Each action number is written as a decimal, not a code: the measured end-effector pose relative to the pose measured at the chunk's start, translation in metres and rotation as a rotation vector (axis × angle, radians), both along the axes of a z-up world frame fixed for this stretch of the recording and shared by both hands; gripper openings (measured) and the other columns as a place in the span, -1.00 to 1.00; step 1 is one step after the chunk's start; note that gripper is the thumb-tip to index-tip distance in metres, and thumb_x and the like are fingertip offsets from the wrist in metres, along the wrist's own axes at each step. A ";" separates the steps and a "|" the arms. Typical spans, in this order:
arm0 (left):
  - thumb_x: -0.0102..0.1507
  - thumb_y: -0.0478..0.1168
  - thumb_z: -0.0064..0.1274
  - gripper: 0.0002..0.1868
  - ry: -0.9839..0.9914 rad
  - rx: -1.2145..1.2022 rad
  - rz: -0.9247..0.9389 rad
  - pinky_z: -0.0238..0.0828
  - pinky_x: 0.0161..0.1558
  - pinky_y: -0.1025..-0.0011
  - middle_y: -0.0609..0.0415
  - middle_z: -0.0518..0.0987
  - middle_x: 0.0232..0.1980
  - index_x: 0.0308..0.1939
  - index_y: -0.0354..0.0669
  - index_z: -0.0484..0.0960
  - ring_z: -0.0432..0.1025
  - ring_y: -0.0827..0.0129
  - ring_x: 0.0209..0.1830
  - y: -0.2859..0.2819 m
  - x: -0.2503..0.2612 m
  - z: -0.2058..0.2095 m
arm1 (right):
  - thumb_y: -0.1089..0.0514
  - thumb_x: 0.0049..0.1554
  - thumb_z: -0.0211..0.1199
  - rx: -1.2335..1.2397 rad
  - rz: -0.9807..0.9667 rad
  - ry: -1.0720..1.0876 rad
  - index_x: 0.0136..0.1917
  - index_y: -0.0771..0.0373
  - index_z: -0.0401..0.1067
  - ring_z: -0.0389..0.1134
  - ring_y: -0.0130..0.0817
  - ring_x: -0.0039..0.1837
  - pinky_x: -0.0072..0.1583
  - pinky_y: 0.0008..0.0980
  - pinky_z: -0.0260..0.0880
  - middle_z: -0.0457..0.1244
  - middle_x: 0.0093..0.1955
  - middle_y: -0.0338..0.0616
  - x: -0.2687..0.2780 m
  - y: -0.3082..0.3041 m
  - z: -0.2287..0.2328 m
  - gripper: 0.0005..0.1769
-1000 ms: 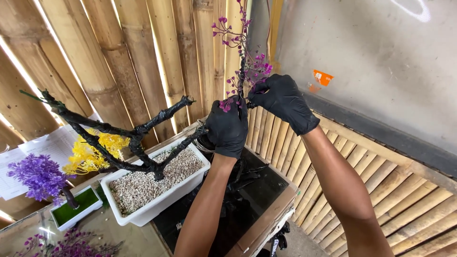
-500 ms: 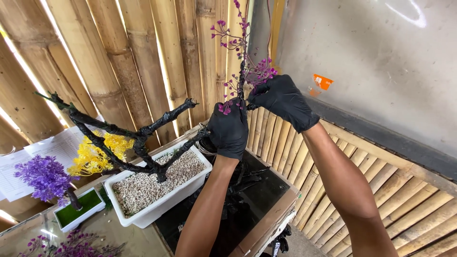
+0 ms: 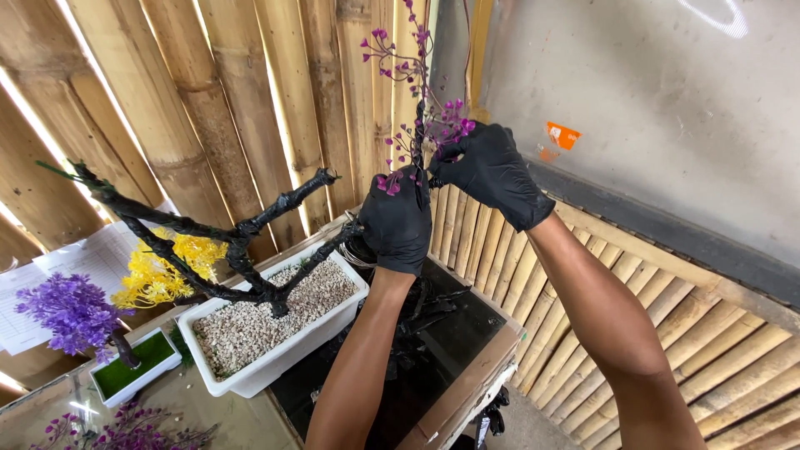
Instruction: The person arranges purple artificial flowers onto the branches of a black bonsai tree. They pick up small flower sprigs from a tray and attach them to the tree's branches, carefully positioning them to create a decorative effect. The person also handles a lighter and a roll of black tape during the process.
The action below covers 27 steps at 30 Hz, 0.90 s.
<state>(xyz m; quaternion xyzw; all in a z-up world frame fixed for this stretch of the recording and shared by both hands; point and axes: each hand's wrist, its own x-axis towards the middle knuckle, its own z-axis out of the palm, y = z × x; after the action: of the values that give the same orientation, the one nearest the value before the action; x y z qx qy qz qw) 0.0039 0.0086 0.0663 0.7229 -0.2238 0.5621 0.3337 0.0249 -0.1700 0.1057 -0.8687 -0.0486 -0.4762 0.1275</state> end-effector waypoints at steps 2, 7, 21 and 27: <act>0.40 -0.11 0.03 -0.80 0.012 0.013 0.013 0.45 -0.29 0.10 -0.03 0.59 -0.25 -0.11 -0.13 0.67 0.50 0.08 -0.28 -0.002 0.003 -0.005 | -0.31 -0.09 0.65 -0.002 0.184 -0.122 -0.13 0.22 0.65 0.47 0.00 0.04 0.12 -0.31 0.45 0.45 -0.05 0.08 -0.022 0.021 0.017 -0.42; 0.39 -0.11 0.02 -0.81 0.028 0.033 0.031 0.41 -0.31 0.09 -0.02 0.56 -0.26 -0.11 -0.11 0.65 0.47 0.09 -0.29 -0.007 0.011 -0.012 | -0.23 -0.11 0.56 -0.160 0.157 0.028 -0.16 -0.03 0.63 0.45 -0.29 -0.01 0.16 -0.28 0.29 0.44 -0.10 -0.34 -0.034 0.011 0.035 -0.64; 0.43 -0.08 -0.02 -0.80 0.049 0.028 0.053 0.36 -0.31 0.18 0.04 0.54 -0.28 -0.13 -0.06 0.63 0.46 0.17 -0.30 -0.004 -0.001 0.002 | -0.47 -0.05 0.54 -0.002 0.137 0.114 0.01 0.07 0.68 0.47 0.00 0.01 0.11 -0.30 0.47 0.47 -0.01 -0.03 -0.009 -0.011 0.002 -0.35; 0.45 0.00 -0.07 -0.74 0.072 -0.021 -0.049 0.20 -0.04 0.38 0.13 0.55 -0.12 0.04 -0.03 0.59 0.43 0.29 -0.09 -0.005 0.000 -0.003 | -0.60 -0.31 0.60 0.188 0.054 0.285 -0.03 -0.37 0.62 0.48 -0.49 0.12 0.09 -0.58 0.48 0.45 0.03 -0.54 -0.017 -0.006 0.024 -0.36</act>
<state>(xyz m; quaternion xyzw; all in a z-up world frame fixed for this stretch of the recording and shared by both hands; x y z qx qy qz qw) 0.0042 0.0039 0.0636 0.7333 -0.2234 0.5299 0.3629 0.0074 -0.1760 0.1296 -0.9100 -0.0085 -0.3470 0.2266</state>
